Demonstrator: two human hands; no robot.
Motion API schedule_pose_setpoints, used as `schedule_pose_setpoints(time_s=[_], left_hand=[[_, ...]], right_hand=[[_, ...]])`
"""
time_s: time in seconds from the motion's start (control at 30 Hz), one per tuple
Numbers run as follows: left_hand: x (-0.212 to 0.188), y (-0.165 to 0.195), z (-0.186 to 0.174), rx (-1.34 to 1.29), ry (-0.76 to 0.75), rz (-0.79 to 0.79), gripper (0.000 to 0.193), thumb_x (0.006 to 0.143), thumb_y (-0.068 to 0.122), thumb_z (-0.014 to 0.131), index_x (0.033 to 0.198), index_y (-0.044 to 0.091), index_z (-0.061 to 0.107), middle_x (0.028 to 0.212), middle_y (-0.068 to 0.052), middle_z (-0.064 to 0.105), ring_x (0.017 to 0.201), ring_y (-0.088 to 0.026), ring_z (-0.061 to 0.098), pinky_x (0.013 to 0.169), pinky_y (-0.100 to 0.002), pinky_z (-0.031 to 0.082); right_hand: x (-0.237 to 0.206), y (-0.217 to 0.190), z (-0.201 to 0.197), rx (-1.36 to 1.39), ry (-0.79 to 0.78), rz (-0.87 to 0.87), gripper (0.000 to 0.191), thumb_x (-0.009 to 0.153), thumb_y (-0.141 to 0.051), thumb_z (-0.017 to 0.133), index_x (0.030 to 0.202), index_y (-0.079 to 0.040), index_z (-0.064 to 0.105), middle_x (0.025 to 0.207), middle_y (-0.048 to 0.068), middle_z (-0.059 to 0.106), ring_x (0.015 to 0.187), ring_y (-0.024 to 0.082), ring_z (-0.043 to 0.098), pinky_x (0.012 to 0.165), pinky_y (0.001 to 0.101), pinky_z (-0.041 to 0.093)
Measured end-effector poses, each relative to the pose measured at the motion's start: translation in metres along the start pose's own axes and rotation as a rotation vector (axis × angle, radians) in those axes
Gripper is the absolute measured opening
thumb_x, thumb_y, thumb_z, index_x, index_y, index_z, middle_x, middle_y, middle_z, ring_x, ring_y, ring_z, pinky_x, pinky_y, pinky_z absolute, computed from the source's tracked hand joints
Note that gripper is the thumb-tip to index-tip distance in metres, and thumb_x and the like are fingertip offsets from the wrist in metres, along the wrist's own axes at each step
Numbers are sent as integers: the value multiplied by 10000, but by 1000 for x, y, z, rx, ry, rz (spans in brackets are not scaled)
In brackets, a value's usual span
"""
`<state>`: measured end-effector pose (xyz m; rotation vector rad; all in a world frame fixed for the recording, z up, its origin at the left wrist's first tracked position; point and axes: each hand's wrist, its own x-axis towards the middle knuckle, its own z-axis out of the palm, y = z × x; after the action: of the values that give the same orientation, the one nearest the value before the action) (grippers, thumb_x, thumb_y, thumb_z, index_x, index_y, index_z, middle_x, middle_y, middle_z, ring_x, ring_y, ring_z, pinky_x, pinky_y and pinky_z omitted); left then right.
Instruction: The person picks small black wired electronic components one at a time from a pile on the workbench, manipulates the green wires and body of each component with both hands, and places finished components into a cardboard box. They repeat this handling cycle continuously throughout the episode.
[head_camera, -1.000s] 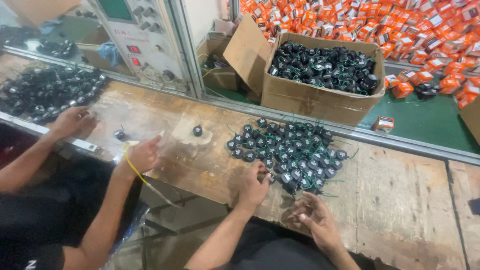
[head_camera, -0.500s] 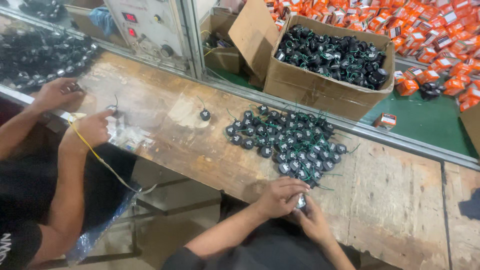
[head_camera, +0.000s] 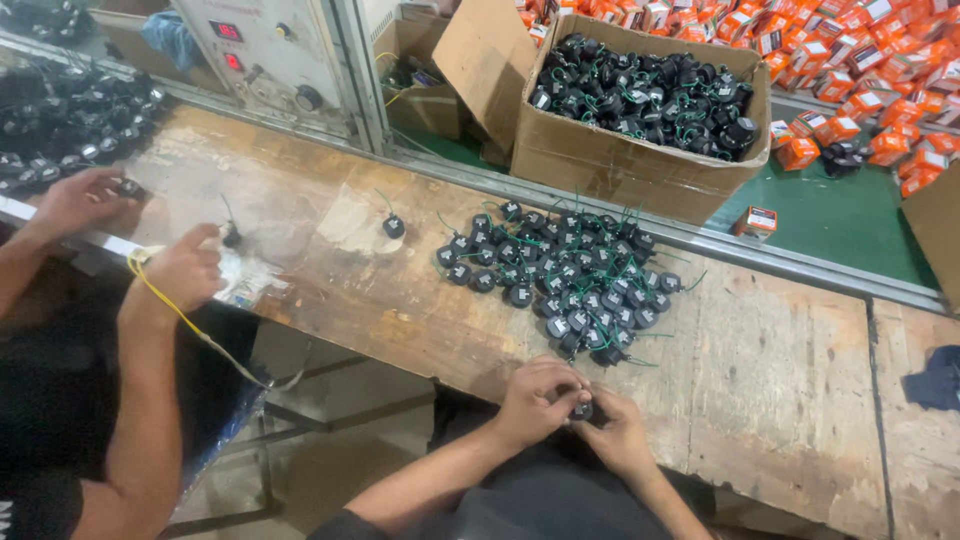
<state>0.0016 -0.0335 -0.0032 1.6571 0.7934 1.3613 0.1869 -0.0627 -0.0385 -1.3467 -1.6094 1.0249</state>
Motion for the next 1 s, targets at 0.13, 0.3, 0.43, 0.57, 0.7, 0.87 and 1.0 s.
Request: schedule_pose_setpoints(time_s=[0.13, 0.3, 0.43, 0.57, 0.7, 0.87, 1.0], left_hand=[[-1, 9, -7, 188, -57, 206, 150, 842, 19, 805, 973, 36, 734, 1025, -76, 764, 979, -280, 707, 901, -384, 565], [-13, 18, -26, 186, 6, 224, 185, 824, -10, 769, 995, 32, 714, 1212, -118, 733, 1118, -300, 703, 969, -386, 566], [-18, 9, -51, 298, 264, 17, 126, 843, 33, 769, 960, 57, 730, 1209, -102, 729, 1077, -274, 718, 937, -378, 586], [6, -13, -105, 713, 528, 42, 257, 849, 96, 768, 1100, 63, 721, 1413, -150, 621, 1350, -340, 555, 1146, -462, 432], [71, -36, -175, 945, 632, -289, 782, 766, 260, 882, 1430, 42, 532, 1567, -296, 285, 1439, -458, 249, 1138, -550, 302], [165, -56, -214, 912, 421, -382, 689, 859, 484, 764, 1327, 22, 555, 1303, -264, 609, 1219, -440, 559, 1016, -480, 460], [172, -64, -179, 722, 131, -369, 402, 974, 444, 657, 1159, 92, 718, 1115, -200, 752, 1063, -361, 711, 944, -446, 547]], right_hand=[[-1, -6, 0, -119, 70, -241, 454, 641, -6, 841, 1074, 0, 706, 1054, 108, 727, 950, 203, 730, 811, 327, 571], [-1, -12, 1, -46, 107, -288, 391, 701, -20, 856, 1045, -25, 670, 1161, 120, 718, 1108, 253, 701, 939, 351, 546], [1, -16, 0, 3, 91, -353, 363, 729, -6, 847, 1037, -42, 657, 1201, 127, 707, 1200, 259, 656, 1018, 355, 511], [0, -25, 3, 37, 100, -180, 517, 726, -10, 816, 1206, -46, 627, 1211, 106, 678, 1163, 240, 646, 990, 356, 510], [-1, -35, 4, -22, 159, -194, 595, 770, -14, 755, 1330, -48, 559, 1317, 130, 616, 1211, 270, 609, 1028, 383, 475], [7, -35, 4, -186, 114, -366, 519, 760, -41, 790, 1253, -37, 630, 1283, 131, 685, 1260, 310, 623, 1081, 413, 445], [8, -29, 3, -185, 57, -317, 402, 740, -75, 820, 1122, -56, 697, 1206, 98, 737, 1190, 275, 687, 1033, 389, 500]])
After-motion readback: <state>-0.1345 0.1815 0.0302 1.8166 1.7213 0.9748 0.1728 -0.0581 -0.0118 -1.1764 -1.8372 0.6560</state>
